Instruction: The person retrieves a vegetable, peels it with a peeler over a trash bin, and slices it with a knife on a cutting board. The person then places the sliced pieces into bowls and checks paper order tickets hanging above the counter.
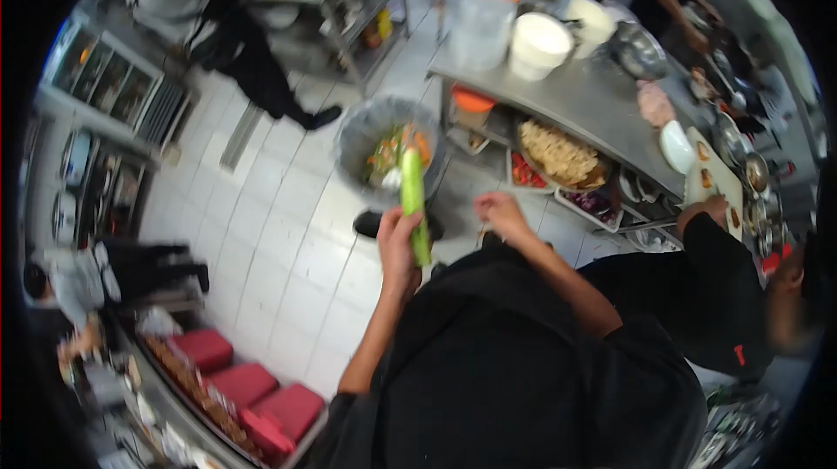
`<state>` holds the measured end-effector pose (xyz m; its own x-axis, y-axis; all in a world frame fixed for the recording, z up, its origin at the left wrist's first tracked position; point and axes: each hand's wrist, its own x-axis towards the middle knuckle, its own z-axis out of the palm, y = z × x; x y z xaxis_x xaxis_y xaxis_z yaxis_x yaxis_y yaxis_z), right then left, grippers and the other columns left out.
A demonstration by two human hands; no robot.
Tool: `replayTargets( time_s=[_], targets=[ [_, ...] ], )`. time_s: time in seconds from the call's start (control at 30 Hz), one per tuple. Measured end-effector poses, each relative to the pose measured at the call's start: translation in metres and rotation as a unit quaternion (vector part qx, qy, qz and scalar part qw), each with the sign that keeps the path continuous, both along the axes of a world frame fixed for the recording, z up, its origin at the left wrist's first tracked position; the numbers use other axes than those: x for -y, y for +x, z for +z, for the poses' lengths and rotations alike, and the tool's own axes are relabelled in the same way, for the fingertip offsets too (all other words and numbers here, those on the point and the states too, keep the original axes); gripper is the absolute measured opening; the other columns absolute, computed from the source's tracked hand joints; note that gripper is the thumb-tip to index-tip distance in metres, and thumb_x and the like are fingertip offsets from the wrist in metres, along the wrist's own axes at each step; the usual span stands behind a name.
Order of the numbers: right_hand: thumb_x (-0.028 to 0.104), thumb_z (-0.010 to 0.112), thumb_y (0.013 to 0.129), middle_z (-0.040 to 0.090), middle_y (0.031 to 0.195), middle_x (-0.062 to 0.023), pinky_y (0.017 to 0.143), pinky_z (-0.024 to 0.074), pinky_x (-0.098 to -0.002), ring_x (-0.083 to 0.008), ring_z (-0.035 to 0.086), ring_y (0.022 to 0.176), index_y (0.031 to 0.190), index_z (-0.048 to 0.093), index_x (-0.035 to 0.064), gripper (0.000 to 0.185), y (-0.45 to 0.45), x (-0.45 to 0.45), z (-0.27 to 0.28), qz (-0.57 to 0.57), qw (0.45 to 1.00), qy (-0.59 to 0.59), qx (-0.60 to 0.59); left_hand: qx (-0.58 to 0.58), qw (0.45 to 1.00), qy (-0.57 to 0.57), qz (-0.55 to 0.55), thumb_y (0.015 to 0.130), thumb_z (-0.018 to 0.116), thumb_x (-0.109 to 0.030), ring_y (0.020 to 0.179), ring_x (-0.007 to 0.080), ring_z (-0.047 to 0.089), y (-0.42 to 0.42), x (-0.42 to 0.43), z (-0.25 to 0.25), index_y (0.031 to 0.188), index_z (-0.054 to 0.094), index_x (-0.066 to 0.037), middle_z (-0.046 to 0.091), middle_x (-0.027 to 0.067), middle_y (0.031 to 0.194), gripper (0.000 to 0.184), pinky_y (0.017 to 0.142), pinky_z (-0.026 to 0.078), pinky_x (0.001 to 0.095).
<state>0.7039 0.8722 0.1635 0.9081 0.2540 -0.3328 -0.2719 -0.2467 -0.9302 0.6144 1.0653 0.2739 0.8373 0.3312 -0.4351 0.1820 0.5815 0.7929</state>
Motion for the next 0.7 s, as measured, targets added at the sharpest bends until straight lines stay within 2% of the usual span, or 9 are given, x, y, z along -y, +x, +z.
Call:
replayTargets(
  time_s=[0.03, 0.07, 0.1, 0.17, 0.33, 0.57, 0.63, 0.7],
  targets=[
    [0.004, 0.058, 0.077, 0.061, 0.070, -0.0035, 0.055, 0.0460, -0.0253, -0.0114, 0.056, 0.061, 0.090, 0.065, 0.0003, 0.015, 0.001, 0.003, -0.003, -0.003, 0.999, 0.020, -0.026, -0.010, 1.000, -0.001, -0.018, 0.080, 0.058, -0.014, 0.057, 0.0151, 0.052, 0.001, -0.001, 0.002, 0.098, 0.050, -0.004, 0.054, 0.0065, 0.073, 0.023, 0.049, 0.043, 0.0277],
    [0.003, 0.057, 0.077, 0.062, 0.072, -0.0042, 0.057, 0.0465, -0.0249, -0.0115, 0.056, 0.061, 0.089, 0.065, -0.0013, 0.015, 0.002, 0.000, 0.012, -0.017, 0.998, -0.009, -0.062, 0.002, 1.000, -0.007, -0.029, 0.081, 0.058, -0.014, 0.057, 0.0145, 0.052, 0.002, -0.003, -0.001, 0.098, 0.050, -0.003, 0.054, 0.0063, 0.074, 0.022, 0.049, 0.043, 0.0270],
    [0.003, 0.058, 0.078, 0.062, 0.073, -0.0048, 0.059, 0.0463, -0.0241, -0.0106, 0.055, 0.062, 0.090, 0.064, -0.0025, 0.014, 0.002, 0.000, 0.012, -0.002, 1.000, 0.004, -0.030, 0.017, 1.000, -0.002, -0.024, 0.081, 0.057, -0.012, 0.057, 0.0144, 0.052, 0.003, -0.004, -0.007, 0.099, 0.050, -0.002, 0.055, 0.0069, 0.075, 0.022, 0.050, 0.043, 0.0268],
    [0.003, 0.059, 0.079, 0.061, 0.074, -0.0050, 0.059, 0.0457, -0.0240, -0.0104, 0.054, 0.062, 0.091, 0.063, -0.0035, 0.014, 0.001, -0.006, 0.020, 0.009, 0.998, 0.000, -0.056, 0.028, 0.998, -0.046, -0.041, 0.081, 0.057, -0.011, 0.058, 0.0143, 0.053, 0.004, -0.005, 0.002, 0.101, 0.049, -0.003, 0.057, 0.0080, 0.078, 0.023, 0.050, 0.043, 0.0266],
    [0.002, 0.060, 0.081, 0.060, 0.071, -0.0053, 0.059, 0.0448, -0.0250, -0.0109, 0.054, 0.062, 0.092, 0.061, -0.0062, 0.014, -0.003, -0.007, 0.030, 0.006, 0.998, 0.001, -0.066, 0.023, 0.997, -0.055, -0.041, 0.081, 0.057, -0.012, 0.060, 0.0140, 0.054, 0.001, -0.005, 0.009, 0.099, 0.049, -0.004, 0.057, 0.0075, 0.078, 0.021, 0.052, 0.044, 0.0266],
    [0.002, 0.061, 0.079, 0.062, 0.073, -0.0043, 0.057, 0.0461, -0.0251, -0.0107, 0.056, 0.064, 0.088, 0.064, -0.0006, 0.010, -0.002, -0.003, 0.002, 0.036, 0.998, -0.001, -0.054, 0.013, 0.999, -0.048, -0.014, 0.082, 0.056, -0.012, 0.060, 0.0158, 0.053, -0.002, -0.011, -0.006, 0.095, 0.043, -0.008, 0.055, 0.0081, 0.076, 0.019, 0.053, 0.044, 0.0286],
    [0.001, 0.060, 0.078, 0.062, 0.074, -0.0048, 0.058, 0.0468, -0.0250, -0.0111, 0.057, 0.064, 0.092, 0.062, -0.0017, 0.014, -0.005, -0.007, 0.009, 0.019, 0.998, -0.030, -0.050, -0.002, 0.998, -0.068, -0.004, 0.082, 0.055, -0.012, 0.059, 0.0168, 0.053, -0.002, -0.014, -0.009, 0.093, 0.042, -0.008, 0.054, 0.0081, 0.075, 0.018, 0.052, 0.044, 0.0295],
    [-0.001, 0.059, 0.077, 0.061, 0.075, -0.0053, 0.058, 0.0472, -0.0251, -0.0114, 0.057, 0.064, 0.095, 0.060, -0.0034, 0.018, -0.003, -0.005, -0.001, -0.007, 0.999, 0.006, -0.034, -0.006, 0.996, -0.084, 0.012, 0.082, 0.056, -0.012, 0.057, 0.0175, 0.052, -0.004, -0.015, -0.017, 0.092, 0.041, -0.009, 0.053, 0.0083, 0.074, 0.019, 0.050, 0.044, 0.0301]
  ],
)
